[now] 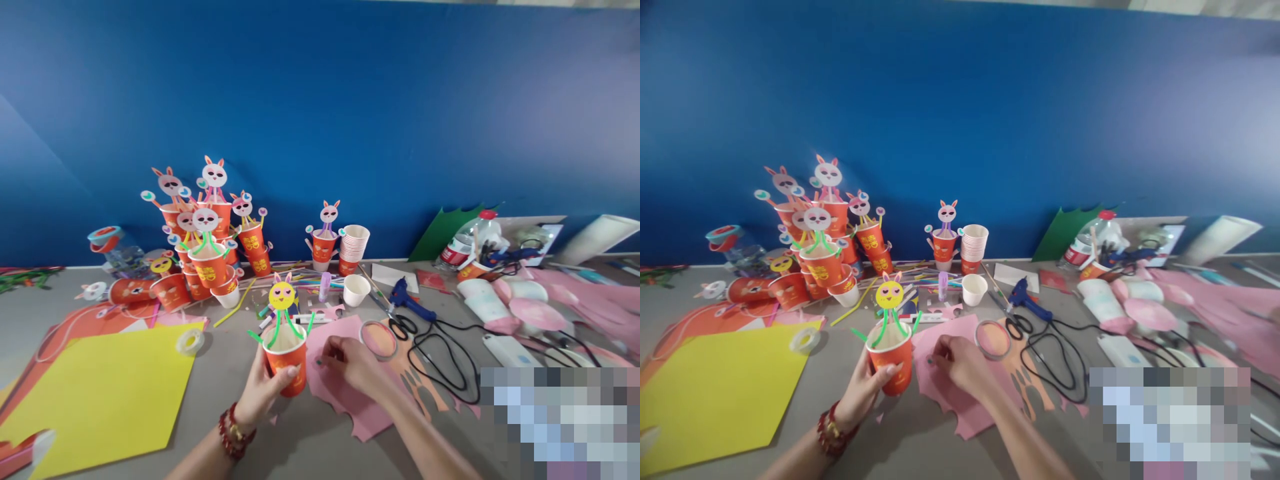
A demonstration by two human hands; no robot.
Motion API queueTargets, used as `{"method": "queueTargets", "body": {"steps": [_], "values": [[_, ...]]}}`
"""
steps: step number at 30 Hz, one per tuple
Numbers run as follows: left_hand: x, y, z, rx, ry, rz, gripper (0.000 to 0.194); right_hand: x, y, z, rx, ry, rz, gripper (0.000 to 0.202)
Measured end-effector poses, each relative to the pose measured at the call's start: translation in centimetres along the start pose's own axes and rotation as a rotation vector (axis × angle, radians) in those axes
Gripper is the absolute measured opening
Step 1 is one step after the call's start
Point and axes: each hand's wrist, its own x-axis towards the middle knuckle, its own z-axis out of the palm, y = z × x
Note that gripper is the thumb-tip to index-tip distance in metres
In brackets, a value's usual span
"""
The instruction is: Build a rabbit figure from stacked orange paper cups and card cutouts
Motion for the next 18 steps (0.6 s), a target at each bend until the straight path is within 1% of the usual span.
{"method": "queueTargets", "body": {"steps": [3,6,7,9,11,13,15,17,18], "values": [[0.5,1.2,0.3,0.038,0.05,-0.032,0.072,0.3,-0.2,-0.3,-0.092,0.023,0.011,0.007],[1.1,3.8,0.2,0.166,0.093,-0.119,0.059,0.6,-0.1,-0.5,-0.119,0.032,0.025,0.005],[1.2,4.7,-0.2,0.21,0.105,-0.145,0.056,0.6,0.0,-0.5,-0.128,0.033,0.029,0.005],[1.4,6.4,-1.3,0.28,0.124,-0.154,0.054,0.7,0.1,-0.5,-0.139,0.032,0.032,0.004],[1.2,7.2,-3.0,0.397,0.134,-0.116,0.054,0.6,0.2,-0.3,-0.137,0.032,0.025,0.005],[0.9,6.8,-5.0,0.602,0.147,-0.1,0.053,0.4,0.3,-0.1,-0.121,0.036,0.007,0.007],[0.7,5.4,-7.1,0.819,0.199,-0.088,0.053,0.2,0.3,0.3,-0.099,0.04,-0.011,0.007],[0.6,3.8,-8.9,0.905,0.208,-0.081,0.058,0.0,0.2,0.8,-0.079,0.045,-0.019,0.008],[0.6,3.1,-9.7,0.918,0.213,-0.069,0.064,0.0,0.2,1.0,-0.071,0.047,-0.019,0.008]]}}
